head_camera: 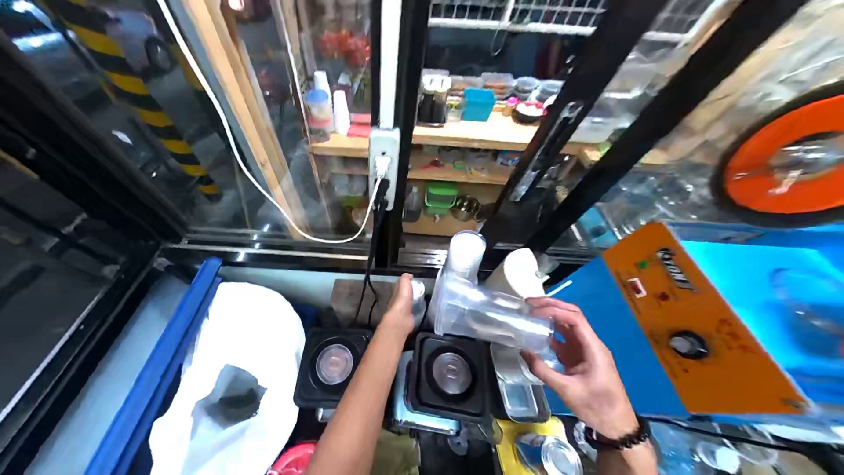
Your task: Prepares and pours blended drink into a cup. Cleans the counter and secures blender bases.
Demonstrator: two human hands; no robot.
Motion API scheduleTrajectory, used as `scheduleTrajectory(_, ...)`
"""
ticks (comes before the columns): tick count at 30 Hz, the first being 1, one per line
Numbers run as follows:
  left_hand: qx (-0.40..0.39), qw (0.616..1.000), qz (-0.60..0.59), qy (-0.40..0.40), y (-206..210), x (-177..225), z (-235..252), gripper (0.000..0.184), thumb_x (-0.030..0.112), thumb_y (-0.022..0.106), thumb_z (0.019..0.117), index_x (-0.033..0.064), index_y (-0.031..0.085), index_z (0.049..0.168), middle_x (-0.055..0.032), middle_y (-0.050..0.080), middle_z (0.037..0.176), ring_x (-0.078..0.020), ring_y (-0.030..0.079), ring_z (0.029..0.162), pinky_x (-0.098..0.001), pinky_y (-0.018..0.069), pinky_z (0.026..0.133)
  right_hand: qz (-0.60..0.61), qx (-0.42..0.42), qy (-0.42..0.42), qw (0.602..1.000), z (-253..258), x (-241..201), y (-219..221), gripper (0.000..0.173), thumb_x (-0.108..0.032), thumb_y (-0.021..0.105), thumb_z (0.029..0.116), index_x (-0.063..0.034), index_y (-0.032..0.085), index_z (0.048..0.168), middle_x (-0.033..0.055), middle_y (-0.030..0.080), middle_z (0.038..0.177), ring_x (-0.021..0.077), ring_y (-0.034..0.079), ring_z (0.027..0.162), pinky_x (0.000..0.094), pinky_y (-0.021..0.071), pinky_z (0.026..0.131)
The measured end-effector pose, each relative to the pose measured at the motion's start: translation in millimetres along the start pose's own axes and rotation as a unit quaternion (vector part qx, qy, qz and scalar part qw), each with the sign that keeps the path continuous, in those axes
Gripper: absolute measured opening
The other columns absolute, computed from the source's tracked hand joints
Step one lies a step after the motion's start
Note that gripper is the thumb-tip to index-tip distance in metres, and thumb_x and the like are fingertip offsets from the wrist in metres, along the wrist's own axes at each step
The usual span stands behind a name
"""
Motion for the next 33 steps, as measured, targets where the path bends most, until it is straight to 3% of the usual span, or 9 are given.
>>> scheduleTrajectory(2,-0.203,0.964,0.05,0.165,15.8,26.8,-64.4,0.068,0.056,0.033,0.1061,0.0073,0.04,0.154,-0.0155,0.053,0.149,-0.031,0.055,0.133,-0.0521,0.0493,0.104,0.072,0.02,0.0,0.997,-18.4,5.2,-15.4,0.06,-0.015,0.083,0.0776,-0.0076,0.058,0.131,0.0108,0.056,0.142,0.0221,0.059,0.128,0.0348,0.0604,0.096)
scheduleTrajectory(3,-0.293,0.925,0.082,0.227,22.5,33.8,-95.0,0.076,0.061,0.044,0.1006,0.0123,0.033,0.159,-0.011,0.05,0.153,-0.0286,0.056,0.133,-0.0501,0.0534,0.1,0.092,0.02,0.002,0.996,-26.1,6.2,-19.7,0.061,-0.015,0.084,0.0771,-0.0111,0.058,0.132,0.0083,0.055,0.142,0.0216,0.058,0.129,0.0355,0.0602,0.097)
scheduleTrajectory(4,-0.354,0.89,0.107,0.268,26.3,36.8,-120.2,0.085,0.058,0.058,0.0956,0.0119,0.029,0.16,-0.0099,0.049,0.153,-0.0274,0.059,0.129,-0.048,0.0564,0.097,0.106,0.01,0.006,0.994,-32.9,6.3,-21.5,0.061,-0.014,0.084,0.0766,-0.0144,0.058,0.131,0.0062,0.055,0.143,0.0208,0.058,0.129,0.0357,0.0597,0.098)
scheduleTrajectory(6,-0.395,0.853,0.132,0.313,24.5,37.2,-151.2,0.083,0.029,0.081,0.0851,0.0044,0.041,0.154,-0.0121,0.052,0.15,-0.0274,0.065,0.121,-0.0442,0.0617,0.091,0.132,-0.041,0.016,0.99,-42.9,2.7,-20.1,0.062,-0.014,0.085,0.0756,-0.0186,0.056,0.13,0.0051,0.053,0.144,0.0213,0.056,0.131,0.0372,0.0588,0.099)
scheduleTrajectory(10,-0.406,0.821,0.199,0.348,17.3,34.3,-169.6,0.082,0.013,0.091,0.0727,0.0065,0.052,0.145,-0.0103,0.051,0.148,-0.029,0.066,0.117,-0.0456,0.0661,0.082,0.01,-0.184,0.053,0.981,-37.2,-17.3,-1.0,0.089,-0.041,0.09,0.0738,-0.0087,0.049,0.145,0.0077,0.064,0.132,0.0136,0.065,0.116,0.0323,0.0583,0.096)
scheduleTrajectory(13,-0.378,0.813,0.216,0.387,12.3,31.6,-171.6,0.082,0.021,0.089,0.069,0.0082,0.054,0.143,-0.0103,0.053,0.144,-0.03,0.067,0.114,-0.0475,0.0667,0.075,-0.135,-0.206,-0.027,0.969,-25.6,-34.5,5.3,0.077,-0.05,0.084,0.0793,-0.0107,0.061,0.142,0.0081,0.07,0.125,0.0139,0.067,0.113,0.0344,0.0558,0.099)
scheduleTrajectory(22,-0.349,0.869,0.163,0.31,-1.7,27.7,-156.7,0.083,0.019,0.089,0.0709,0.0036,0.054,0.145,-0.0155,0.06,0.135,-0.0323,0.071,0.106,-0.0463,0.0661,0.079,-0.166,-0.21,-0.124,0.956,-22.1,-34.6,11.5,0.078,-0.057,0.078,0.0831,-0.0078,0.061,0.14,0.0128,0.071,0.121,0.0181,0.069,0.108,0.0353,0.0578,0.093)
scheduleTrajectory(29,-0.338,0.87,0.142,0.329,-11.4,28.4,-168.1,0.083,0.021,0.089,0.0711,0.0023,0.054,0.144,-0.0137,0.058,0.139,-0.0293,0.072,0.104,-0.0437,0.0663,0.074,-0.08,-0.257,-0.001,0.963,-8.7,-36.0,10.0,0.073,-0.054,0.083,0.0787,-0.0142,0.066,0.137,0.0033,0.074,0.118,0.005,0.069,0.105,0.0259,0.0572,0.092)
scheduleTrajectory(33,-0.307,0.88,0.127,0.34,-30.2,25.6,-184.2,0.084,0.034,0.091,0.0704,0.0061,0.057,0.142,-0.0112,0.06,0.138,-0.0275,0.072,0.103,-0.0427,0.066,0.072,-0.071,-0.248,0.012,0.966,-17.3,-49.4,17.6,0.068,-0.047,0.086,0.078,-0.0168,0.068,0.136,0.0025,0.074,0.121,0.0084,0.069,0.107,0.0326,0.0586,0.094)
Point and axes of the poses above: each hand's wrist, its own z-axis towards the middle knuckle, its own y-axis out of the palm, x = y × z, the point moved 9 cm from there along z, towards the middle knuckle
